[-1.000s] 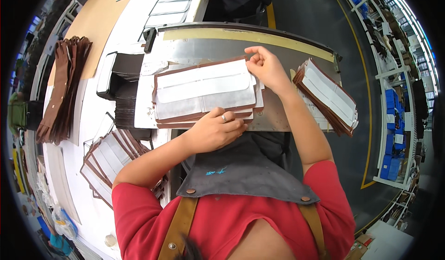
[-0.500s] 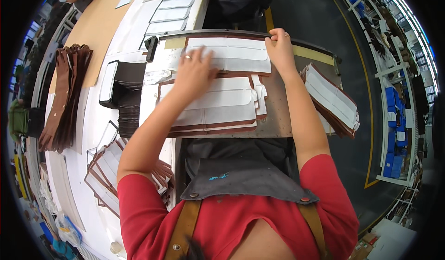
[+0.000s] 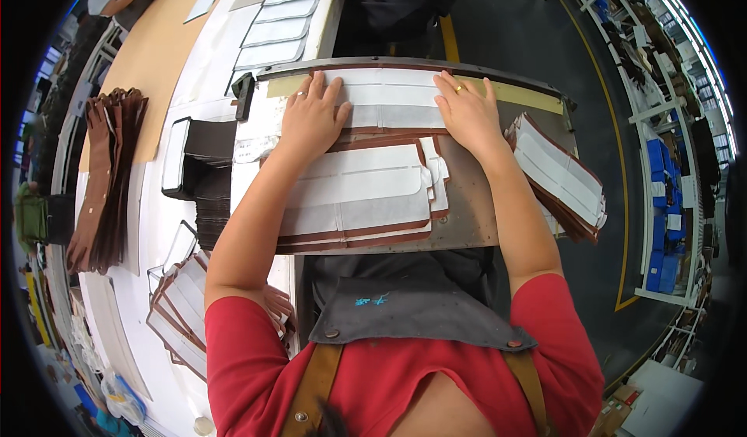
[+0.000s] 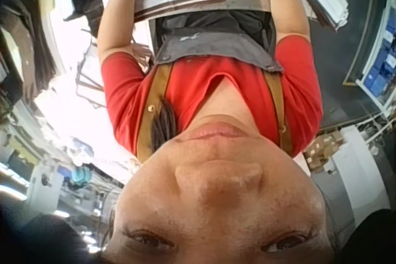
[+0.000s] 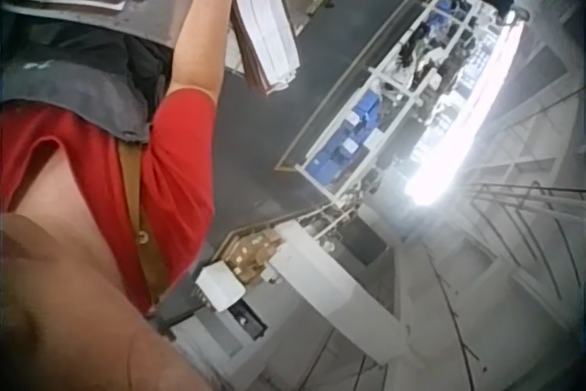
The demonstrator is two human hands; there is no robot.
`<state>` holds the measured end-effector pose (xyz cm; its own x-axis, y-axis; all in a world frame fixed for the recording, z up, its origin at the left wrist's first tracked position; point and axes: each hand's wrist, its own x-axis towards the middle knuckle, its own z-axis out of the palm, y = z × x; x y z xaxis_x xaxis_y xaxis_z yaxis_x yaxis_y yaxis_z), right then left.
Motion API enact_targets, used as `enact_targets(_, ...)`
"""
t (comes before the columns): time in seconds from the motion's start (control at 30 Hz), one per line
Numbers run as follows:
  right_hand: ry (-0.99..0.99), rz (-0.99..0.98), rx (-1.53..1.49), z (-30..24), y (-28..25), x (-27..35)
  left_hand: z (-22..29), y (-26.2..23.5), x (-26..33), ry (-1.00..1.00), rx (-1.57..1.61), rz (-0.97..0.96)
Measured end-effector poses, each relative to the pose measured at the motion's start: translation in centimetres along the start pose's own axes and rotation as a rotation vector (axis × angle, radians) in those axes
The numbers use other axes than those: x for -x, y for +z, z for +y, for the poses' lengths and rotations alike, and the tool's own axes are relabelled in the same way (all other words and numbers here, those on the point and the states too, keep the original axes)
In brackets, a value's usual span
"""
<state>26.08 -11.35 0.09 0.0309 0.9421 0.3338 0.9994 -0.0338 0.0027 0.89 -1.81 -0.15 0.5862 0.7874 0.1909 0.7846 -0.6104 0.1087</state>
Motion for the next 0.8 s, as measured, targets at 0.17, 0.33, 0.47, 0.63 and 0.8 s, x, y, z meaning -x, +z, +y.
enact_targets(0.17, -0.018, 0.035, 0.034, -1.0, 0.0, -0.1, -0.1, 0.3, 0.1, 0.081, -0.022, 0.166)
enact_targets(0.33, -0.044, 0.028, 0.120, -1.8, -0.5, 0.2, 0.2, -0.7, 0.0, 0.076, 0.069, 0.109)
enact_targets(0.47, -0.057, 0.013, 0.213, -2.6, -0.7, 0.3, 0.2, -0.9, 0.2, 0.096, 0.046, 0.125)
enact_targets(0.63, -0.045, 0.011, 0.196, -2.6, -0.7, 0.4, 0.1, -0.9, 0.3, 0.107, 0.054, 0.142)
enact_targets(0.8, -0.053, 0.011, 0.202, -2.5, -1.0, 0.4, -0.1, -1.0, 0.2, 0.086, 0.073, 0.175)
